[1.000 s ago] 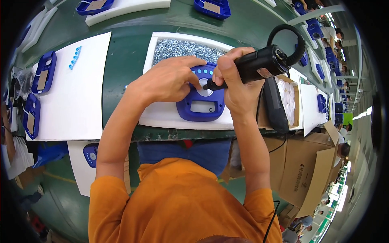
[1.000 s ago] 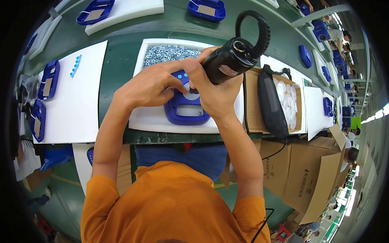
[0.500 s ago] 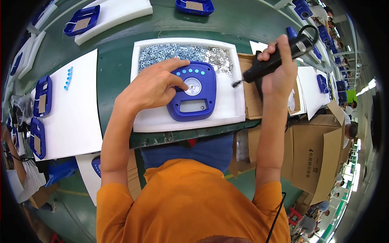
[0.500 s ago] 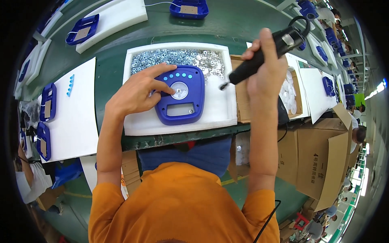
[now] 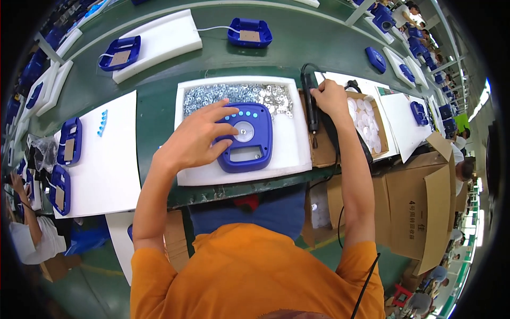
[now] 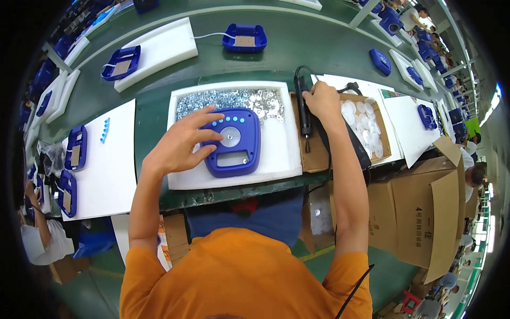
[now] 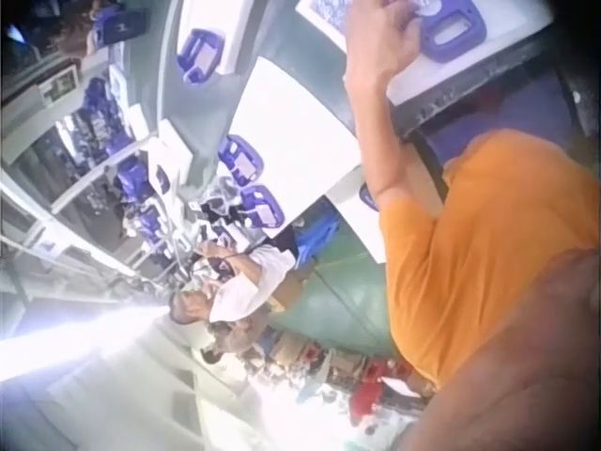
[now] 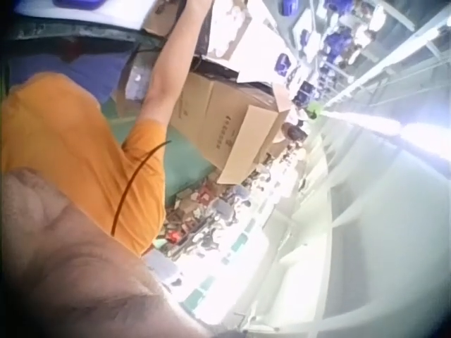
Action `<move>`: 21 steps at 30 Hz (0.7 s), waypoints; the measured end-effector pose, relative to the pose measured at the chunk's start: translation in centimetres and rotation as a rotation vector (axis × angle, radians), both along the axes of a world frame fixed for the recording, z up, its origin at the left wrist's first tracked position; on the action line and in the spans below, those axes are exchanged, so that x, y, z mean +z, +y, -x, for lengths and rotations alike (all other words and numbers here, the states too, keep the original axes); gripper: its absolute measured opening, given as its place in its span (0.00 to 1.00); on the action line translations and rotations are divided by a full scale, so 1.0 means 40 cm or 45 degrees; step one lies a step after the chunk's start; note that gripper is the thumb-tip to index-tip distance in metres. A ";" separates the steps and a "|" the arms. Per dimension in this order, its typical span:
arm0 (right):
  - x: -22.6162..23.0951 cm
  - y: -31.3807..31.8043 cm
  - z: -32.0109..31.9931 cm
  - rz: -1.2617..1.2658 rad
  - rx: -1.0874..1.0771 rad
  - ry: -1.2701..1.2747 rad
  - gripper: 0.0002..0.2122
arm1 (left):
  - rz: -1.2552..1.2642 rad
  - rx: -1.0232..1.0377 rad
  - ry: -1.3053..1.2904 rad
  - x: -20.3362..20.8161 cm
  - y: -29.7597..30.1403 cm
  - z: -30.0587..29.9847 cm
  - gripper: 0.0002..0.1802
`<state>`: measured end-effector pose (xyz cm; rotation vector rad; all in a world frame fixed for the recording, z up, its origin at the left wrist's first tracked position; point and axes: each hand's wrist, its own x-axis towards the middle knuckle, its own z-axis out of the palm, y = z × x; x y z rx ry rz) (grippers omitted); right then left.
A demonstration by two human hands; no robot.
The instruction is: Assembling electronic device components at a factory workbench using a power screwdriver.
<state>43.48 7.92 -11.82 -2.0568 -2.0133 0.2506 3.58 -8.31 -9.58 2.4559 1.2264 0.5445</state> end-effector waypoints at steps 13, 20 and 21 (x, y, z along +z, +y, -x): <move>-0.022 0.149 0.232 -0.574 0.596 0.032 0.08 | -0.248 -0.041 0.062 -0.050 -0.134 -0.050 0.16; -0.159 0.408 0.299 -0.791 0.711 -0.064 0.20 | -0.192 0.036 -0.044 0.063 -0.110 -0.004 0.15; -0.169 0.427 0.319 -0.759 0.699 -0.228 0.18 | -0.214 0.090 -0.055 0.077 -0.096 0.014 0.15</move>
